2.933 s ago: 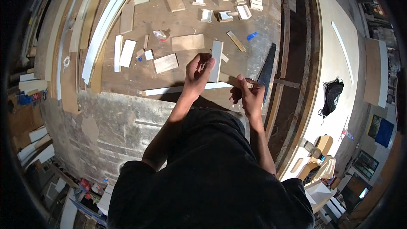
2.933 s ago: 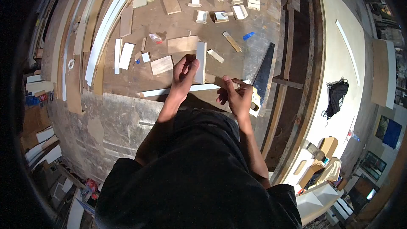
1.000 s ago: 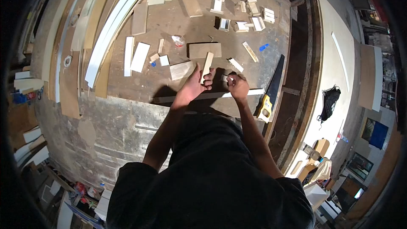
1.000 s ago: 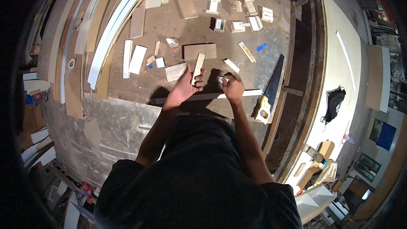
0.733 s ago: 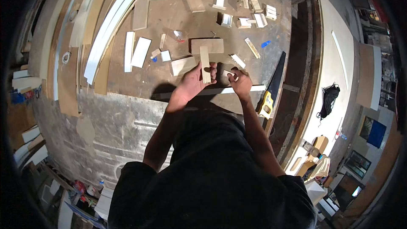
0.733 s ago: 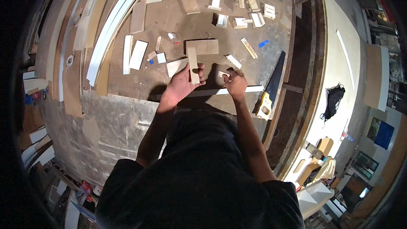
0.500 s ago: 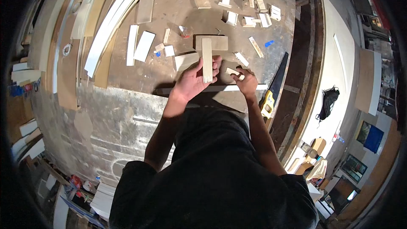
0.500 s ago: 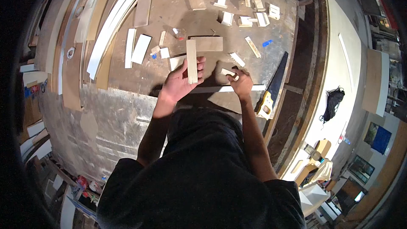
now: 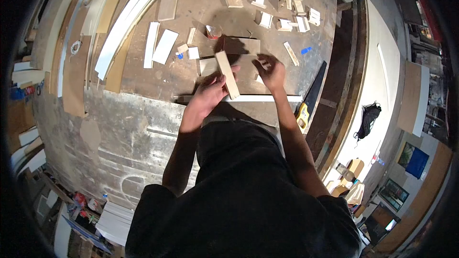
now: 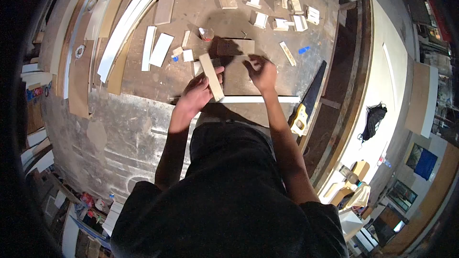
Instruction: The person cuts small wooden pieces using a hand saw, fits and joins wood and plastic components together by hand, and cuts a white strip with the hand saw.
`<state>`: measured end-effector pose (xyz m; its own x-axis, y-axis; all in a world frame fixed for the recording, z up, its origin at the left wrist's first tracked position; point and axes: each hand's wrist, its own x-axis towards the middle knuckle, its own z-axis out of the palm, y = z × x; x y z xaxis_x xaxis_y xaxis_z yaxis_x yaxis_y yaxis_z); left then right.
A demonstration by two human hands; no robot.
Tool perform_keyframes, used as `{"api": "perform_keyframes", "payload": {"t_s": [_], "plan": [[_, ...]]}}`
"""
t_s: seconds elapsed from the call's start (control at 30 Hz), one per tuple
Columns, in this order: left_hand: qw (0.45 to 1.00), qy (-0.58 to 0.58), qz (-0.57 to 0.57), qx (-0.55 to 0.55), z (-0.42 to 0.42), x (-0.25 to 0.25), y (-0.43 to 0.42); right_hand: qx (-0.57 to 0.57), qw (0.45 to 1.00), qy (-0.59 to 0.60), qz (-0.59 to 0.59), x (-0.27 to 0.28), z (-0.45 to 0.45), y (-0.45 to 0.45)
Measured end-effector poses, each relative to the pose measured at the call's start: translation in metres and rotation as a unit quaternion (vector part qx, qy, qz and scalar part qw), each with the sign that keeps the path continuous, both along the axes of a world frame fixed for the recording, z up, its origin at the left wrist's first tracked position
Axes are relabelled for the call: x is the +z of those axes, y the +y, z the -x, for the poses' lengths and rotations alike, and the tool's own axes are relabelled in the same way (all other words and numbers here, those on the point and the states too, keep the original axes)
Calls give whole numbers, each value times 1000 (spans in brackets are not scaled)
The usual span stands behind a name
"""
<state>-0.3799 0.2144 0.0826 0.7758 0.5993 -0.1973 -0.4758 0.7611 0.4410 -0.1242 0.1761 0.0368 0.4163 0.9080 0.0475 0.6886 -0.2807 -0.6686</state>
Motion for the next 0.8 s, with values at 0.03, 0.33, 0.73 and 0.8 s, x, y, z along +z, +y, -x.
{"api": "perform_keyframes", "payload": {"t_s": [0.03,0.33,0.73,0.8], "plan": [[993,112,1,23,6,7,-6,26,999,27,-13,12,8,21],[983,147,-36,105,40,-16,-15,135,989,-57,14,-3,62,148],[895,341,-249,140,-7,-131,-30,191,981,-21,-37,-31,59,163],[805,439,-383,111,-12,-136,-27,217,972,-53,-75,-37,56,164]]}}
